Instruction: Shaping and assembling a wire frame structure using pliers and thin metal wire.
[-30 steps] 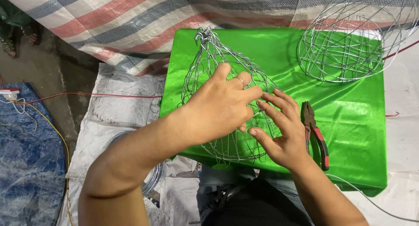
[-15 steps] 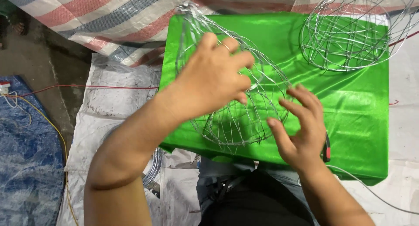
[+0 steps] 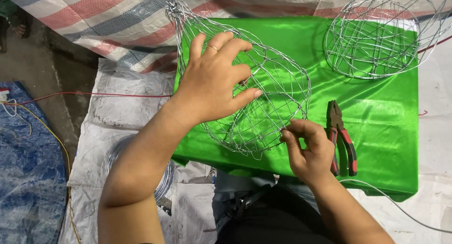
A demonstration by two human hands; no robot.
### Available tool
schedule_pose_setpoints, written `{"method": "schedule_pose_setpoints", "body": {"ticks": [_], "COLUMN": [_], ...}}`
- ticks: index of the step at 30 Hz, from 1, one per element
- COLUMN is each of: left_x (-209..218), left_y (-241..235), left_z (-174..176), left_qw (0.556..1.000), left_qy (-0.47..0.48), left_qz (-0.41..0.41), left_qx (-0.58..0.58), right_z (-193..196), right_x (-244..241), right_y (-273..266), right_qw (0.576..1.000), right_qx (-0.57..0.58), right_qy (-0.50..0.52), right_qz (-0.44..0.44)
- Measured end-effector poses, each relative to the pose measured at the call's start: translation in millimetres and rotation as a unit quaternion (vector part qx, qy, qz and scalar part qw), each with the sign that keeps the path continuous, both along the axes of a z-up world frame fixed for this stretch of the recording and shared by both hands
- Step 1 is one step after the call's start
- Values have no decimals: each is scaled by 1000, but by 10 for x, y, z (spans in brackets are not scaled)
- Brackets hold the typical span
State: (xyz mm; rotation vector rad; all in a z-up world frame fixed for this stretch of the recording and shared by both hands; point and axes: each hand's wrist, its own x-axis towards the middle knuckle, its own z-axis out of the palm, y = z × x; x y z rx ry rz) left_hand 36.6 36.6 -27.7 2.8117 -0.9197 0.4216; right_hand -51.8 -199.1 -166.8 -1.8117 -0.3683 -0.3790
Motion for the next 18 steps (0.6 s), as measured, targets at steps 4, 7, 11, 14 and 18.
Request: {"method": "schedule_pose_setpoints", "body": {"ticks": [4,7,11,14,18], "left_x": [7,13,21,31,32], "left_y": [13,8,1,-23,-60], "left_z": [-19,-19,-41,-58,-68], "left_qw": [999,998,997,996,996], "left_qy": [-20,-29,-49,-58,-63], "left_qz": [-30,-37,-44,-44,-39], "left_qx": [-29,-47,-50,-44,-48], "right_z": [163,131,47,-13,-45], "right_x": [52,67,57,77,99], "right_y": [9,17,23,26,47], "right_qw": [999,999,999,998,994], "right_qx": [-25,-19,23,61,105], "right_qy": [-18,-26,-7,-5,3], "right_qz": [24,24,26,26,23]}}
